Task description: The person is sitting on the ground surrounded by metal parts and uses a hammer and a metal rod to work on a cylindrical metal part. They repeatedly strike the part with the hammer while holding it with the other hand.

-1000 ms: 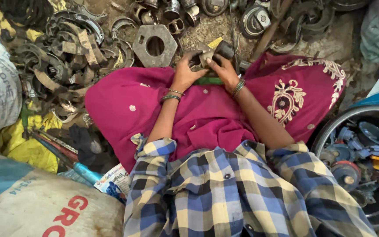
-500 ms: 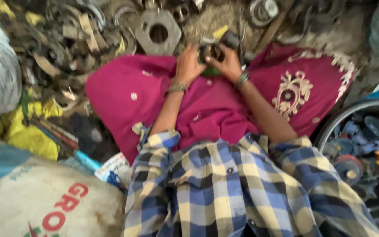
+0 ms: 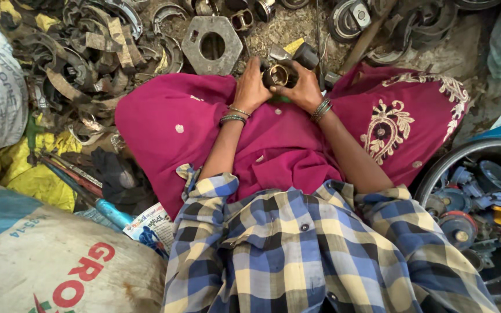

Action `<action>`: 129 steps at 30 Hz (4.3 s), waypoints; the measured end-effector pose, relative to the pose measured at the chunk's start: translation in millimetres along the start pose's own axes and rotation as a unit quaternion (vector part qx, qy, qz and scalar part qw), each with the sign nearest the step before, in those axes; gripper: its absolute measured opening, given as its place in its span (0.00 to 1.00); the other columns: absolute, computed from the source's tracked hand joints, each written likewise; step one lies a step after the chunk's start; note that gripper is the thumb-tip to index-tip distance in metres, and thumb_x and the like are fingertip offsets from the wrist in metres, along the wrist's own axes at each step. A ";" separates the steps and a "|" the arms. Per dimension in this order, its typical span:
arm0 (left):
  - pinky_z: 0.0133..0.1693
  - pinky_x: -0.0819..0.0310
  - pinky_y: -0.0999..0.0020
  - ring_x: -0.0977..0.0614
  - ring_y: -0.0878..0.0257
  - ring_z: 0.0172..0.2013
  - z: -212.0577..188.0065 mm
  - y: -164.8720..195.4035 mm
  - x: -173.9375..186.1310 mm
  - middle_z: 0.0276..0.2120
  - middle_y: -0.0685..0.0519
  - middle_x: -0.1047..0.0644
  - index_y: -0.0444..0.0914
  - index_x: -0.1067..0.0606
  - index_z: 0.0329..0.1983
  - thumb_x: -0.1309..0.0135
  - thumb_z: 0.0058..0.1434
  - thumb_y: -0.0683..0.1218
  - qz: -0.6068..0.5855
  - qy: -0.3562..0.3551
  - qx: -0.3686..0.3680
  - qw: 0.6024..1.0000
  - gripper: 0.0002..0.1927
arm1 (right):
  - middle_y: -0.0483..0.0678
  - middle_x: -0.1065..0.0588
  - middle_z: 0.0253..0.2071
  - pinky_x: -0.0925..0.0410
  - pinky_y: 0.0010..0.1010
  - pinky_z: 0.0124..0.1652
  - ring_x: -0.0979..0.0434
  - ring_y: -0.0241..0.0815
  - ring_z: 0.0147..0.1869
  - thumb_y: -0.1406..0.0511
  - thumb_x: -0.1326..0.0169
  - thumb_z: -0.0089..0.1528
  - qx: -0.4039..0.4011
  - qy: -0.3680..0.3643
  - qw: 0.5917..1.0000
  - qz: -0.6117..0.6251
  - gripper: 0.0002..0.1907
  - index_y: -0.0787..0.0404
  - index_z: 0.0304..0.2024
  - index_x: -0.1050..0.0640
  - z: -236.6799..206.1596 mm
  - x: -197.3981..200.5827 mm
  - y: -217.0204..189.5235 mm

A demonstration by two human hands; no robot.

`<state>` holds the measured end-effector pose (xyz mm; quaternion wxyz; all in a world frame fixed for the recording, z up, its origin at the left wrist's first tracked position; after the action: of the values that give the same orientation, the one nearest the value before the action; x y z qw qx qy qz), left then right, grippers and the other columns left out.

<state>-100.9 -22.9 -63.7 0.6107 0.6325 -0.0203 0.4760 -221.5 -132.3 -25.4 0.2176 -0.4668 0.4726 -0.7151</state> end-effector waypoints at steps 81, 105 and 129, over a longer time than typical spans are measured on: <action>0.53 0.19 0.62 0.13 0.57 0.48 16.0 -23.7 0.8 0.46 0.47 0.15 0.34 0.22 0.53 0.33 0.53 0.69 -0.268 -0.019 0.081 0.960 0.39 | 0.48 0.18 0.47 0.22 0.27 0.46 0.17 0.36 0.46 0.71 0.37 0.67 -0.118 0.056 0.925 0.356 0.12 0.66 0.52 0.19 13.7 -2.8 24.6; 0.61 0.27 0.64 0.20 0.59 0.57 16.2 -26.2 -5.9 0.56 0.47 0.20 0.32 0.27 0.62 0.36 0.63 0.61 -0.383 -0.060 0.069 0.919 0.35 | 0.44 0.21 0.45 0.22 0.28 0.47 0.19 0.36 0.46 0.68 0.39 0.69 -0.146 0.019 0.886 0.440 0.08 0.60 0.49 0.22 15.1 -1.8 30.3; 0.64 0.25 0.62 0.23 0.57 0.61 14.1 -35.2 -20.4 0.61 0.46 0.25 0.31 0.34 0.67 0.28 0.56 0.45 -0.548 -0.071 0.144 0.821 0.39 | 0.44 0.19 0.42 0.23 0.24 0.46 0.18 0.36 0.45 0.73 0.38 0.65 -0.307 0.003 0.753 0.582 0.07 0.61 0.44 0.21 12.0 -10.3 58.6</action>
<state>-82.5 -36.5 -100.2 0.6698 0.6519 0.3552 0.0142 -213.8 -157.0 -80.2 0.4353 -0.1407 0.8479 -0.2679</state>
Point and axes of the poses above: each hand's wrist, its own z-axis towards the middle knuckle, its own x-axis out of the back of the hand, y = z × x, the point moved 3 cm from there along z, towards the middle knuckle
